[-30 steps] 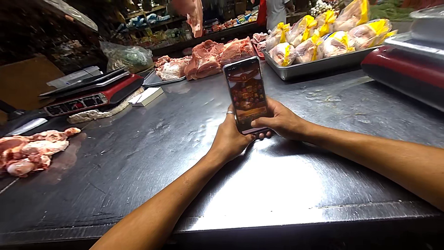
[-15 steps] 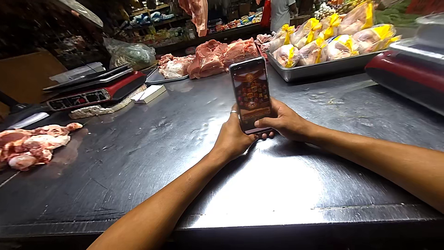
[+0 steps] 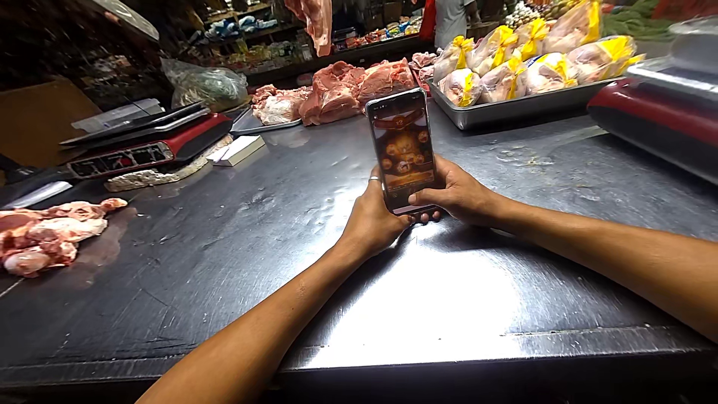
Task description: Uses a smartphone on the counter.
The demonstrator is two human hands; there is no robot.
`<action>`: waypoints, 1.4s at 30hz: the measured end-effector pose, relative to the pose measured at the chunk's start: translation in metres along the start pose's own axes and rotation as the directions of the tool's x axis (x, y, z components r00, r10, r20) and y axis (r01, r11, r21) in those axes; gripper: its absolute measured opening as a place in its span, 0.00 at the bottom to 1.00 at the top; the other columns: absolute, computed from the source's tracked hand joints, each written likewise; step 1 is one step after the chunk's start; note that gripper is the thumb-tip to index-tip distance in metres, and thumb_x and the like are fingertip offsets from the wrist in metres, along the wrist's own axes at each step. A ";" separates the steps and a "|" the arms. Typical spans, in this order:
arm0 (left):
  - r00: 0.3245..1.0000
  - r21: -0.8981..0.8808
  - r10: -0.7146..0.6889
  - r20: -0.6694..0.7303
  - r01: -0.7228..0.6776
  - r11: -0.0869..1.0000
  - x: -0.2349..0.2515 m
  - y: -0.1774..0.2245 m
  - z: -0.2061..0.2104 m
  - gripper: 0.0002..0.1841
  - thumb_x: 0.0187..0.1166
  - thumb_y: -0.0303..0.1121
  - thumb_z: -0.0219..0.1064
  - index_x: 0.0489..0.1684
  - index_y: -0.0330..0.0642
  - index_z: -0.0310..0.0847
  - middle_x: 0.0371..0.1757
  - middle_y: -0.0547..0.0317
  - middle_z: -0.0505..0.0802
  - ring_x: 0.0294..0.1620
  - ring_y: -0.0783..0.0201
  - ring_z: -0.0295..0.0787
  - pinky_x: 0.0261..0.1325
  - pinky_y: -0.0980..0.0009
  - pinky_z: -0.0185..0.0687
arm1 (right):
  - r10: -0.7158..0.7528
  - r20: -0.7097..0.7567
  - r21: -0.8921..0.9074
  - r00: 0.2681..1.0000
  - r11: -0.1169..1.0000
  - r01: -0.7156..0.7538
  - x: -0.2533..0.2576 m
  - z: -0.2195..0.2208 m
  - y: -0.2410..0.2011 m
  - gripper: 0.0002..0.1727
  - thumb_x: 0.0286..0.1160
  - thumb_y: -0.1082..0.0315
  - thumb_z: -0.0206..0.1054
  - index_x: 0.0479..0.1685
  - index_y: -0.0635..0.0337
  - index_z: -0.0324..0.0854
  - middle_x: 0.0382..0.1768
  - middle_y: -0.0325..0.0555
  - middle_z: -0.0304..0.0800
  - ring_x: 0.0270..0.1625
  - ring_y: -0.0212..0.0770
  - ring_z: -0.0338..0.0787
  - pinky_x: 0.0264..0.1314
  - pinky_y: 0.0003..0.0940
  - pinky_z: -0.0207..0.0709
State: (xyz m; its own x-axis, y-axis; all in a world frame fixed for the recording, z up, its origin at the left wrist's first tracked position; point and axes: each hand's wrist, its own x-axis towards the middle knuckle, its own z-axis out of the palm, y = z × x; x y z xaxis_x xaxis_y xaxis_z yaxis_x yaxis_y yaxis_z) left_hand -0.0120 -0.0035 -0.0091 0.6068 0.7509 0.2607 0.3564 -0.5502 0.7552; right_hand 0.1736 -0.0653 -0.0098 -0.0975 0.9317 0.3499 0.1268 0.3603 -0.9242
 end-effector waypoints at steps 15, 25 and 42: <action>0.999 0.007 0.050 0.006 -0.050 0.999 0.000 -0.004 -0.002 0.55 0.54 0.26 0.88 0.87 0.49 0.53 0.52 0.56 0.94 0.52 0.64 0.95 0.58 0.57 0.91 | -0.003 0.029 0.040 1.000 0.999 0.002 0.003 -0.002 0.000 0.28 0.67 0.77 0.70 0.70 0.56 0.70 0.45 0.46 0.92 0.29 0.36 0.90 0.23 0.26 0.83; 1.000 -0.026 0.027 0.005 -0.026 0.999 0.000 -0.002 -0.001 0.56 0.53 0.24 0.88 0.88 0.50 0.53 0.51 0.56 0.95 0.51 0.64 0.95 0.57 0.58 0.92 | -0.009 0.023 0.006 1.000 1.000 0.009 -0.002 0.000 -0.001 0.26 0.73 0.78 0.67 0.71 0.55 0.70 0.44 0.47 0.92 0.27 0.36 0.90 0.17 0.24 0.80; 0.999 -0.025 0.041 0.000 -0.041 0.999 0.000 -0.003 -0.001 0.55 0.53 0.25 0.89 0.86 0.51 0.55 0.51 0.57 0.95 0.51 0.64 0.95 0.57 0.58 0.92 | -0.026 0.031 0.006 0.999 1.000 0.026 -0.001 0.000 -0.001 0.26 0.73 0.78 0.67 0.71 0.55 0.70 0.45 0.46 0.92 0.29 0.36 0.90 0.19 0.24 0.80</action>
State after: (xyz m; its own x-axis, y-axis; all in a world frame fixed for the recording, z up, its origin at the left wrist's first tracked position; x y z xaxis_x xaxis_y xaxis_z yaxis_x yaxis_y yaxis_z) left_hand -0.0137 -0.0014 -0.0106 0.6207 0.7279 0.2912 0.3137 -0.5710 0.7587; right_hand 0.1740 -0.0664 -0.0090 -0.1309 0.9203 0.3687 0.1181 0.3837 -0.9159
